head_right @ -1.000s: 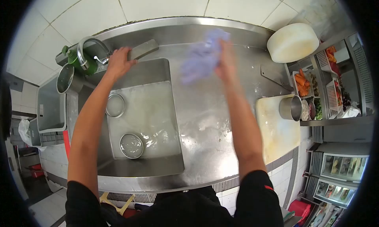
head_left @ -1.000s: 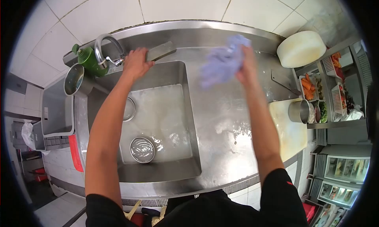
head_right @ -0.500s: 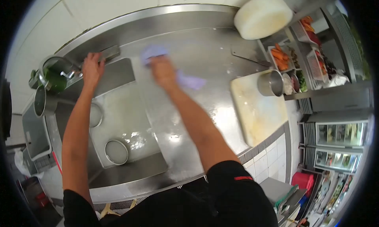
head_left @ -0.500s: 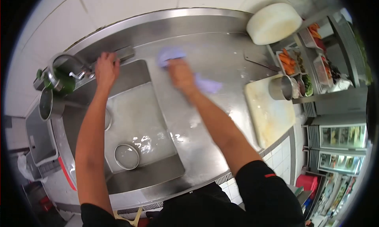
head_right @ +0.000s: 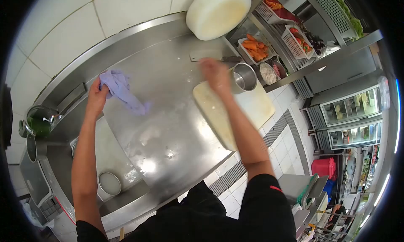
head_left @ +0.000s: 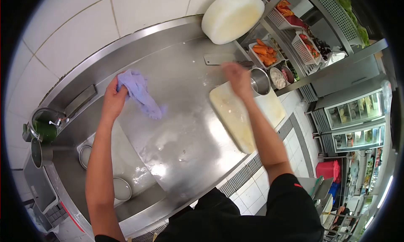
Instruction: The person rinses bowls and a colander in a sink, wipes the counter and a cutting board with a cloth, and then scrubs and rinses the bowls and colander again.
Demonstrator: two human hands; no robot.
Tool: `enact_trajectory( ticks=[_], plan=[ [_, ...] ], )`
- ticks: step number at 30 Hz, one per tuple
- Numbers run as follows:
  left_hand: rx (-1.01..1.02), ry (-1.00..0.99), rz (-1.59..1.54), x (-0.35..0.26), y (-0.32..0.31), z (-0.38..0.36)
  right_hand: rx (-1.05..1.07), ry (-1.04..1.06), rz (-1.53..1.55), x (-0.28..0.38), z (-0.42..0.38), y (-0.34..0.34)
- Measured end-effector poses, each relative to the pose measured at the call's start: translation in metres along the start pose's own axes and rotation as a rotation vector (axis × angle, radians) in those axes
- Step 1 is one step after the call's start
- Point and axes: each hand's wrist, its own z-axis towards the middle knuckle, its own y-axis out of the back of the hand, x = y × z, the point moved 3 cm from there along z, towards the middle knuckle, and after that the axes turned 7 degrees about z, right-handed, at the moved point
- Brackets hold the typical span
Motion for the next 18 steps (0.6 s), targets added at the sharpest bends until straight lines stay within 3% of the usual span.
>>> enact_trajectory(
  ticks=[1,2,4,6,8,9,11,12,18],
  plan=[
    [0.002,-0.003,0.007,-0.006,-0.009,0.002,-0.038,-0.051,-0.021,-0.028,0.021,0.042],
    [0.105,-0.046,0.054,-0.013,-0.022,0.003,-0.093,-0.101,-0.245,-0.038,0.041,0.080],
    [0.209,-0.089,0.118,-0.017,-0.052,0.002,-0.103,-0.092,-0.367,-0.116,0.079,0.135],
    [0.242,0.048,0.346,0.024,-0.103,-0.003,-0.030,-0.027,-0.411,-0.167,0.103,0.161],
    [0.107,-0.067,0.927,0.054,-0.162,-0.022,0.053,0.034,-0.456,-0.206,0.121,0.163],
    [0.109,-0.062,0.941,0.054,-0.186,-0.029,0.152,0.013,-0.402,-0.224,0.130,0.157],
    [-0.222,-0.062,1.015,0.044,-0.224,-0.033,0.248,-0.012,-0.336,-0.246,0.148,0.149],
    [-0.283,-0.116,1.053,0.038,-0.243,-0.033,0.355,0.016,-0.414,-0.248,0.156,0.142],
    [-0.221,-0.011,1.144,0.024,-0.288,-0.004,0.654,0.107,-0.572,-0.269,0.181,0.100]
  ],
)
